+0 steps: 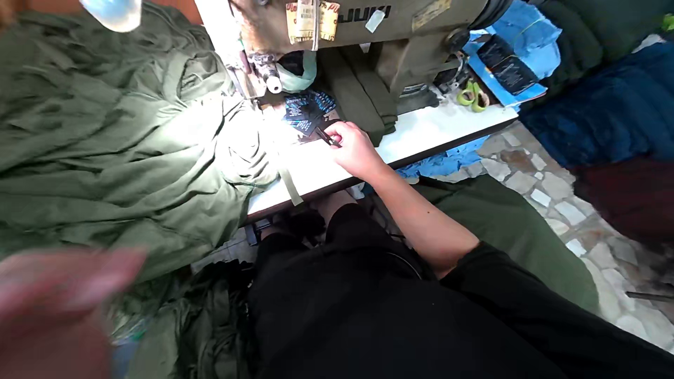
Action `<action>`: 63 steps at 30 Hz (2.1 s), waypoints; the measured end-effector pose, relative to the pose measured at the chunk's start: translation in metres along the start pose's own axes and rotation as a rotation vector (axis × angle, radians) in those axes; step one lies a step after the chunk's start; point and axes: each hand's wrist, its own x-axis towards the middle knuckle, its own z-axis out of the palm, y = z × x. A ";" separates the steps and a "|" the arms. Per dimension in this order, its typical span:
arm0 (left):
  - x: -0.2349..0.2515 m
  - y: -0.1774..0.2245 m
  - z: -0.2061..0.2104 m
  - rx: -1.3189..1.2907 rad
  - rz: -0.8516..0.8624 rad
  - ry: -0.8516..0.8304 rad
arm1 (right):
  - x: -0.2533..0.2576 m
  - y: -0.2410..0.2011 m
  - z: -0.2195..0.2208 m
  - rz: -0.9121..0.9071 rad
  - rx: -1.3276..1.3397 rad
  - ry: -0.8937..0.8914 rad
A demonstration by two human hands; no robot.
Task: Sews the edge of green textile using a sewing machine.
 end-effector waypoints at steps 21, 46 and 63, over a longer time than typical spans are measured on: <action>0.152 -0.021 0.093 0.621 -0.217 -0.671 | -0.036 -0.024 0.071 -0.689 0.289 -0.068; 0.188 -0.143 0.097 0.925 -0.025 -0.348 | -0.057 -0.010 0.067 -0.605 -0.045 -0.220; 0.177 -0.134 0.127 0.767 -0.121 -0.191 | 0.037 0.003 0.008 -0.043 -0.247 -0.157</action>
